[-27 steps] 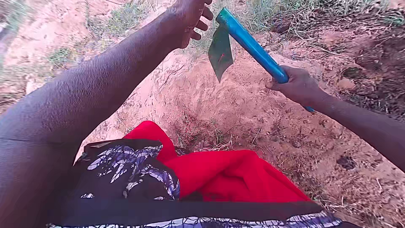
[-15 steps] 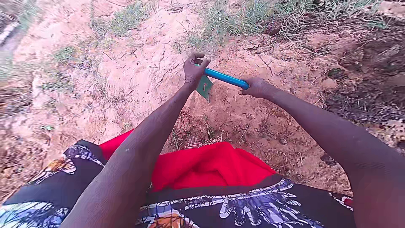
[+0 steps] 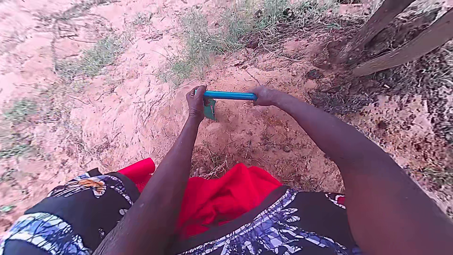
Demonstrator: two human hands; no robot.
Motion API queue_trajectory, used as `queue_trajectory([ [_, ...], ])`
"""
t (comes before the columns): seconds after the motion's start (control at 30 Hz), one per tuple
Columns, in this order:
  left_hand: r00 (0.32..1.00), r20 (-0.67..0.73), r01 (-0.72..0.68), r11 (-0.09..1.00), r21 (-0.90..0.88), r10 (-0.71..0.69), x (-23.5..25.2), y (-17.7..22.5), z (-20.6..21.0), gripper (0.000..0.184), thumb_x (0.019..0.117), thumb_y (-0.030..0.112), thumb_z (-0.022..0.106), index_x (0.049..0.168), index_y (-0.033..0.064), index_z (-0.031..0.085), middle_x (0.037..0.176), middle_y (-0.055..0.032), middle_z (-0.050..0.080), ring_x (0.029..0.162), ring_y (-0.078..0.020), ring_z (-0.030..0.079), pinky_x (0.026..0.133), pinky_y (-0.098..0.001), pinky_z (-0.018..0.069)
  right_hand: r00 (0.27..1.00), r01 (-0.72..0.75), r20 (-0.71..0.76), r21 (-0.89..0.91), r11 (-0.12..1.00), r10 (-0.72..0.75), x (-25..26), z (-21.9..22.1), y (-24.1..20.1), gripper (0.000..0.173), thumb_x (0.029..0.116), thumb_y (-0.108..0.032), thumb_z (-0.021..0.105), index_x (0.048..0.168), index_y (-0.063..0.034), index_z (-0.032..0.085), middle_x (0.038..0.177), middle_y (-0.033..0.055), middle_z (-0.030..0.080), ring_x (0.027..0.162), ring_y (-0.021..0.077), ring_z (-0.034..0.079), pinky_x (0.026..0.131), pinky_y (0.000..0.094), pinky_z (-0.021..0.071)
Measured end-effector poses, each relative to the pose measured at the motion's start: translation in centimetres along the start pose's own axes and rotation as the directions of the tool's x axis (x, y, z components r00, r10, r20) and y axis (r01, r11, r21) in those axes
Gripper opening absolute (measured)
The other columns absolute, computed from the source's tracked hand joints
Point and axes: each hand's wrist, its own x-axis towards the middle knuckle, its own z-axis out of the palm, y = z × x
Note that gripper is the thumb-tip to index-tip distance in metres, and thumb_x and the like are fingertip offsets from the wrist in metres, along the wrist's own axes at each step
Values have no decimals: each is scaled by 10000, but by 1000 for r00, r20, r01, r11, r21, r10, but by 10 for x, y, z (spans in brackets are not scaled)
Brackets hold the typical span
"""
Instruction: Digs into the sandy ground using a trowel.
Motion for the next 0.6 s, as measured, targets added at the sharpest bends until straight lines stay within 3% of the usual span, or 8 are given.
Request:
queue_trajectory([
  [0.1, 1000, 2, -18, 1000, -11, 18, 0, 4, 17, 312, 1036, 181, 515, 729, 148, 563, 483, 90, 487, 383, -4, 432, 396, -174, 385, 999, -45, -10, -15, 999, 45, -9, -10, 11, 303, 943, -101, 701, 1231, -14, 662, 1073, 225, 682, 1007, 396, 656, 886, 607, 487],
  [0.3, 994, 98, -48, 995, -90, 57, -14, 17, 80, 296, 1037, 186, 549, 745, 135, 557, 514, 87, 477, 413, 0, 438, 420, -169, 391, 970, -229, -124, -156, 961, 211, -51, -54, 53, 291, 961, -143, 685, 1249, -97, 688, 1085, 229, 698, 1035, 446, 661, 841, 685, 484],
  [0.4, 982, 189, 33, 982, -188, 3, -15, 19, 137, 296, 1074, 221, 517, 808, 96, 556, 522, 72, 462, 430, -12, 449, 457, -174, 421, 884, -440, -295, -261, 859, 364, -95, -98, 68, 297, 971, -122, 652, 1264, -147, 699, 1143, 272, 691, 1091, 509, 646, 825, 735, 462],
  [0.47, 963, 267, 98, 959, -266, -25, -12, 21, 184, 351, 1092, 273, 490, 819, 64, 560, 515, 43, 483, 428, -35, 470, 468, -190, 441, 795, -553, -465, -291, 781, 389, -130, -124, 80, 367, 960, -75, 648, 1310, -175, 692, 1176, 300, 681, 1135, 538, 624, 873, 744, 442],
  [0.6, 945, 328, 119, 915, -384, 15, -14, 36, 241, 401, 1104, 289, 454, 795, 58, 561, 535, 42, 452, 443, -35, 429, 484, -187, 419, 659, -671, -656, -293, 681, 367, -163, -162, 96, 306, 945, -27, 662, 1248, -70, 670, 1214, 344, 638, 1237, 547, 553, 1037, 716, 367],
])
